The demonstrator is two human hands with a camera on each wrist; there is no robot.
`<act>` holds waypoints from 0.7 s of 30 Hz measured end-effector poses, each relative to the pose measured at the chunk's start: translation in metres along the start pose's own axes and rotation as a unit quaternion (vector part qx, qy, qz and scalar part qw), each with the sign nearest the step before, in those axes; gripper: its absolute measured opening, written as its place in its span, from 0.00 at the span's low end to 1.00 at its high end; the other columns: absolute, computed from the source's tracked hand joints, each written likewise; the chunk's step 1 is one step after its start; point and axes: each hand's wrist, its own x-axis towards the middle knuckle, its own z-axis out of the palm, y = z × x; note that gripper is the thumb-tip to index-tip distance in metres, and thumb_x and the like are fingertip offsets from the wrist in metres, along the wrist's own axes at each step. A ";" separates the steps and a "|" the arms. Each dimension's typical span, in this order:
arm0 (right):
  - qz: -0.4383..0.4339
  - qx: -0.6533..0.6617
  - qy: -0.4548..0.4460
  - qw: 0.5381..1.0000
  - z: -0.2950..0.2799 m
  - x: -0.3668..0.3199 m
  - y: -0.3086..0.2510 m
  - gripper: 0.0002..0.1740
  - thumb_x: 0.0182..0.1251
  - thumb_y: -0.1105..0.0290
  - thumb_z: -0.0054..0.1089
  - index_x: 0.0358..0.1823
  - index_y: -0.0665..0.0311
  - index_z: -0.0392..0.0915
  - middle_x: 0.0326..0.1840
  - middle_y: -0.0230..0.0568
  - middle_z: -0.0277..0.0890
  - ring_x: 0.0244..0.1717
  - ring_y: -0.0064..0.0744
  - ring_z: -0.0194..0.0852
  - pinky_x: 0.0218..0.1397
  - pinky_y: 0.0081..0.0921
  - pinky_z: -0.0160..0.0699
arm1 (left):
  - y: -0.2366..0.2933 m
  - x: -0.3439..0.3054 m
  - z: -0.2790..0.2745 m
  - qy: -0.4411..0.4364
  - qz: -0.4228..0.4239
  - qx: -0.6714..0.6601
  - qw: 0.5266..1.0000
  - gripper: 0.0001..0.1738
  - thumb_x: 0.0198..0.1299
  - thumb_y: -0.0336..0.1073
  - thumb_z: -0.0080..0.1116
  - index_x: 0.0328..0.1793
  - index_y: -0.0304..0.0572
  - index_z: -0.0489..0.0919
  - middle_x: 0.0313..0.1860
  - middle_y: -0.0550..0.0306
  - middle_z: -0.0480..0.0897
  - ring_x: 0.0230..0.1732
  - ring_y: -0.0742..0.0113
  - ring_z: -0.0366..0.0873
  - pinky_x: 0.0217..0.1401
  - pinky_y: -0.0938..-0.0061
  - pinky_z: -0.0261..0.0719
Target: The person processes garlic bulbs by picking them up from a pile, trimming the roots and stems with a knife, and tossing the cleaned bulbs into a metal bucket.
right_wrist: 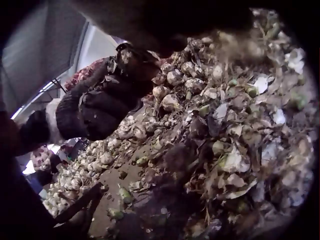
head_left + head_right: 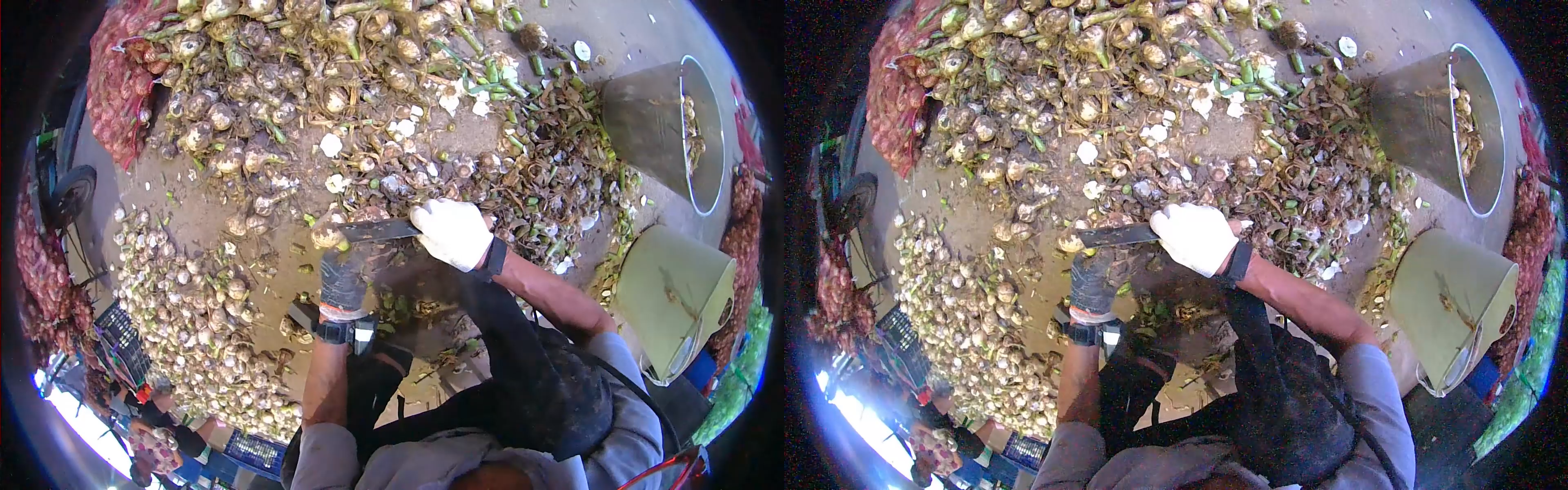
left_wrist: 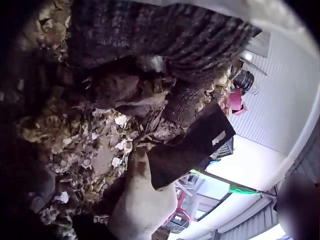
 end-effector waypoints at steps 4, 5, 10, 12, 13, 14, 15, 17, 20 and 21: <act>0.031 0.037 0.029 0.998 0.012 -0.003 0.015 0.09 0.61 0.63 0.56 0.38 0.58 0.73 0.31 0.42 0.75 0.31 0.45 0.79 0.28 0.43 0.78 | 0.007 -0.012 0.025 0.019 -0.060 -0.108 0.992 0.13 0.66 0.32 0.61 0.54 0.36 0.78 0.44 0.51 0.84 0.38 0.63 0.83 0.40 0.70 0.85; 0.045 0.030 0.002 0.999 0.023 -0.010 0.022 0.09 0.61 0.63 0.55 0.39 0.58 0.73 0.31 0.42 0.75 0.31 0.47 0.79 0.28 0.43 0.78 | 0.004 -0.013 0.026 0.024 -0.043 -0.081 0.996 0.14 0.66 0.33 0.61 0.54 0.35 0.77 0.41 0.51 0.85 0.36 0.63 0.83 0.40 0.71 0.85; 0.057 0.033 -0.022 0.998 0.021 -0.019 0.025 0.08 0.61 0.64 0.54 0.39 0.59 0.74 0.30 0.43 0.76 0.30 0.50 0.79 0.30 0.46 0.78 | -0.012 -0.006 0.004 -0.161 -0.109 -0.171 0.966 0.32 0.64 0.48 0.63 0.65 0.32 0.69 0.43 0.47 0.85 0.37 0.59 0.84 0.42 0.72 0.85; 0.109 0.014 -0.073 0.991 0.034 -0.017 0.049 0.07 0.62 0.66 0.53 0.37 0.60 0.75 0.30 0.46 0.78 0.31 0.51 0.81 0.31 0.47 0.79 | 0.004 -0.028 0.022 -0.098 -0.060 -0.122 0.986 0.37 0.65 0.52 0.61 0.70 0.34 0.66 0.50 0.44 0.83 0.44 0.59 0.84 0.45 0.72 0.84; 0.114 0.004 -0.083 0.990 0.029 -0.023 0.056 0.06 0.62 0.67 0.52 0.34 0.61 0.75 0.30 0.47 0.80 0.31 0.51 0.82 0.31 0.46 0.79 | 0.018 -0.036 0.036 -0.112 -0.035 -0.106 0.987 0.39 0.65 0.53 0.62 0.73 0.34 0.64 0.59 0.43 0.78 0.54 0.59 0.80 0.52 0.72 0.83; 0.137 0.027 -0.034 0.990 0.026 -0.036 0.053 0.09 0.65 0.64 0.52 0.33 0.61 0.75 0.28 0.47 0.79 0.30 0.51 0.81 0.31 0.45 0.79 | 0.019 -0.036 0.031 -0.106 -0.027 -0.111 0.988 0.39 0.65 0.53 0.62 0.73 0.34 0.64 0.59 0.43 0.78 0.54 0.59 0.80 0.52 0.72 0.83; 0.168 0.039 -0.013 0.985 0.013 -0.037 0.038 0.12 0.66 0.60 0.53 0.32 0.61 0.75 0.27 0.48 0.78 0.29 0.52 0.81 0.31 0.46 0.78 | 0.017 -0.034 0.024 -0.079 0.027 -0.010 0.996 0.40 0.63 0.53 0.64 0.72 0.34 0.64 0.62 0.44 0.77 0.57 0.60 0.78 0.55 0.71 0.82; 0.235 0.079 -0.001 0.969 -0.010 -0.020 0.015 0.18 0.67 0.52 0.55 0.31 0.60 0.76 0.23 0.49 0.77 0.27 0.53 0.80 0.31 0.46 0.77 | 0.012 -0.005 0.026 -0.057 0.177 0.110 0.976 0.43 0.51 0.38 0.76 0.71 0.44 0.66 0.61 0.53 0.77 0.57 0.56 0.79 0.63 0.64 0.79; 0.133 0.203 0.056 0.968 0.017 -0.017 0.021 0.17 0.64 0.54 0.58 0.37 0.63 0.78 0.27 0.53 0.79 0.28 0.56 0.79 0.33 0.45 0.77 | -0.004 0.013 0.016 -0.020 0.155 0.228 0.961 0.33 0.52 0.37 0.74 0.64 0.43 0.73 0.55 0.54 0.81 0.55 0.60 0.80 0.59 0.62 0.80; 0.145 0.253 0.049 0.955 0.025 -0.010 0.017 0.18 0.62 0.56 0.60 0.39 0.65 0.79 0.28 0.55 0.78 0.30 0.56 0.79 0.35 0.44 0.76 | 0.012 0.012 0.027 -0.045 0.355 0.557 0.750 0.26 0.50 0.36 0.74 0.56 0.44 0.78 0.48 0.53 0.83 0.50 0.60 0.81 0.52 0.63 0.80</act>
